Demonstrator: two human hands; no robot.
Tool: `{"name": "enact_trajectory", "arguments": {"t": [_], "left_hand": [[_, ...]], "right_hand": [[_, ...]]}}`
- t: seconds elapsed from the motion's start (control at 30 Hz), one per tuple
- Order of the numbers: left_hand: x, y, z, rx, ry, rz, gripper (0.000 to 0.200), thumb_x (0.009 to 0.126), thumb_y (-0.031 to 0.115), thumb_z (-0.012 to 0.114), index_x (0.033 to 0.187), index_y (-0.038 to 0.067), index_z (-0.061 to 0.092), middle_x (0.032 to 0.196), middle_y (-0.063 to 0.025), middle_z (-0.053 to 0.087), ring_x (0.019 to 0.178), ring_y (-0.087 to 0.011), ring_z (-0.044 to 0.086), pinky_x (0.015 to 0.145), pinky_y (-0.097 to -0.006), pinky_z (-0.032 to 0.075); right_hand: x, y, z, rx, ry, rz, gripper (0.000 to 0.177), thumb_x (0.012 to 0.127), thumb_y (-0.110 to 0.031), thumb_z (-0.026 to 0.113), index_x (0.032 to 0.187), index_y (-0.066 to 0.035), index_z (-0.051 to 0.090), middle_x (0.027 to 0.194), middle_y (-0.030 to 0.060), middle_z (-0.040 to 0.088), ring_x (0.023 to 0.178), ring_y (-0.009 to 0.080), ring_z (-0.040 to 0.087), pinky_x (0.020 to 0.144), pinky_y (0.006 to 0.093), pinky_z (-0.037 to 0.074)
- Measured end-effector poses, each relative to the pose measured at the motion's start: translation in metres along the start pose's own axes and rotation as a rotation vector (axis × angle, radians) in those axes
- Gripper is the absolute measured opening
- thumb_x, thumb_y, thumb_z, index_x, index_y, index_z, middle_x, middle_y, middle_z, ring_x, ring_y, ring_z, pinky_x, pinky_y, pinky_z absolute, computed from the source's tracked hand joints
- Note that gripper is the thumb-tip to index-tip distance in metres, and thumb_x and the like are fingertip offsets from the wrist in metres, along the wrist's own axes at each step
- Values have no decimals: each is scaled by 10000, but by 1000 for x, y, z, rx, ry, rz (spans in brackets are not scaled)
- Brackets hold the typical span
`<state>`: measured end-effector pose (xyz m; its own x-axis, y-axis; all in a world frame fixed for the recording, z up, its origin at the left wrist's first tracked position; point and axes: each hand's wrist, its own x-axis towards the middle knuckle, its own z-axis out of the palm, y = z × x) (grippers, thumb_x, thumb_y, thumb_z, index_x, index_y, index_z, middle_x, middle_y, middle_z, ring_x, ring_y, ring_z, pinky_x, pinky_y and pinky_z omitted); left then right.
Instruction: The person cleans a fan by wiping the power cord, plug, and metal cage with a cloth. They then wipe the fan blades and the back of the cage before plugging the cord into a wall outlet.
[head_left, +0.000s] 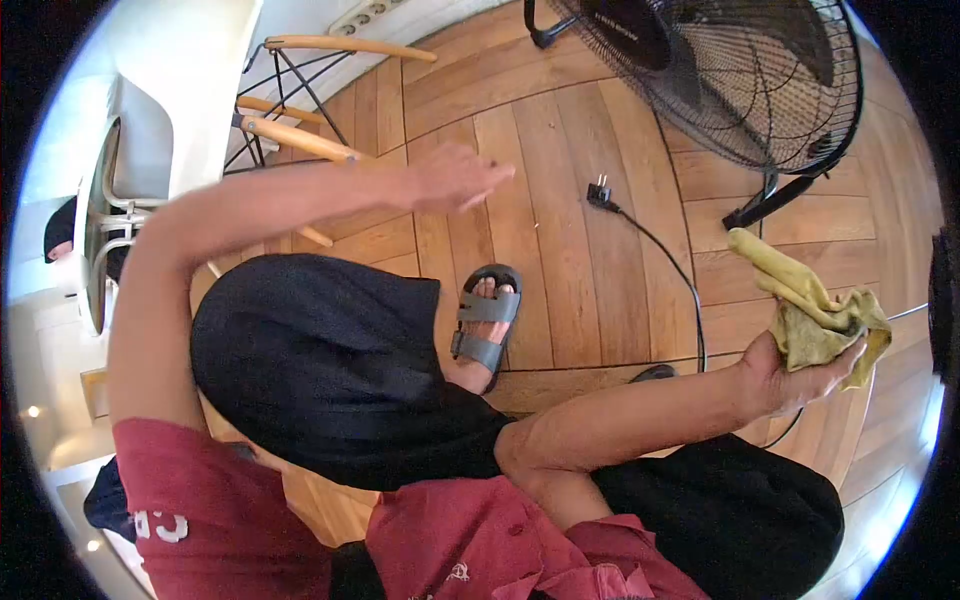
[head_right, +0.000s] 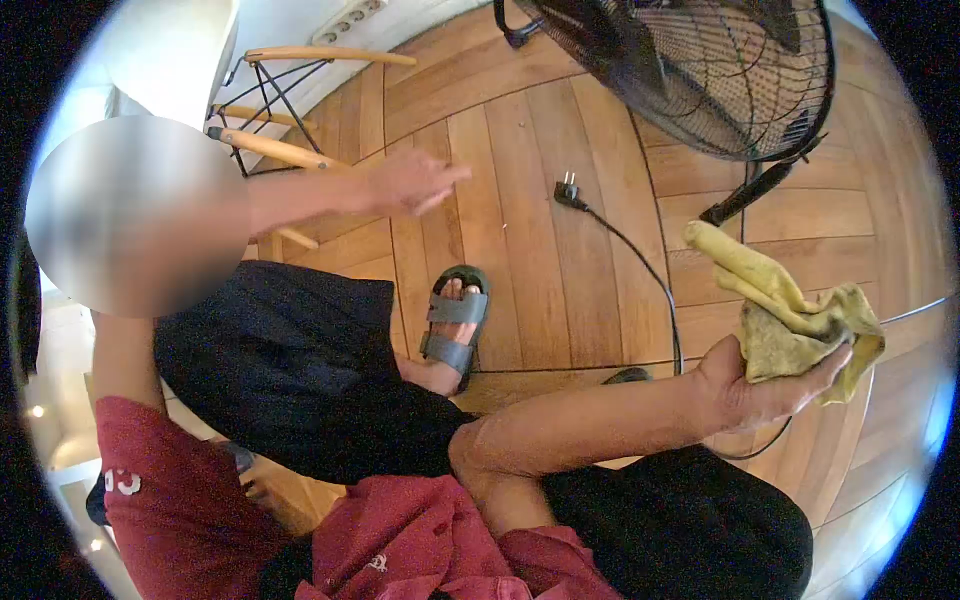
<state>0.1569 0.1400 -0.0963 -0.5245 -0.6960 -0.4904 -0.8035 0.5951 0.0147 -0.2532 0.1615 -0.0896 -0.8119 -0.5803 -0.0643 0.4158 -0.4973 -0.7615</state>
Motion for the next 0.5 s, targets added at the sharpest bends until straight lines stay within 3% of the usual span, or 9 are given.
{"name": "enact_trajectory", "arguments": {"t": [0.1,0.2,0.33,0.4,0.5], "left_hand": [[-29,23,57,-85,143,10,206,863,158,609,1039,70,549,831,-138,653,710,-358,654,631,-488,510],[-37,34,126,-206,454,-255,227,893,182,603,1091,74,575,838,-160,668,719,-360,662,639,-456,519],[25,11,120,-541,737,-592,272,918,241,632,1124,67,595,893,-187,681,798,-343,675,676,-444,526],[72,-12,102,-456,855,-490,321,927,302,623,1152,78,576,869,-181,676,782,-365,670,663,-454,523],[128,-30,91,-289,763,-521,311,914,311,644,1112,73,609,903,-163,687,801,-350,673,673,-462,521]], "right_hand": [[8,-7,0,73,-25,36,456,948,-273,600,1306,-4,511,1199,146,627,1058,272,639,880,423,563],[14,-10,-10,17,10,-14,452,953,-270,600,1309,-7,507,1192,143,627,1052,266,638,868,417,566],[14,0,-14,-15,46,-25,443,955,-259,611,1305,-10,507,1199,140,619,1053,260,635,864,418,564],[12,6,-8,-12,-14,-9,441,956,-256,615,1306,-9,506,1203,138,614,1056,260,633,861,416,563],[-6,3,15,-64,-94,-12,454,957,-252,620,1323,-14,497,1209,134,615,1054,254,634,857,407,562]]}}
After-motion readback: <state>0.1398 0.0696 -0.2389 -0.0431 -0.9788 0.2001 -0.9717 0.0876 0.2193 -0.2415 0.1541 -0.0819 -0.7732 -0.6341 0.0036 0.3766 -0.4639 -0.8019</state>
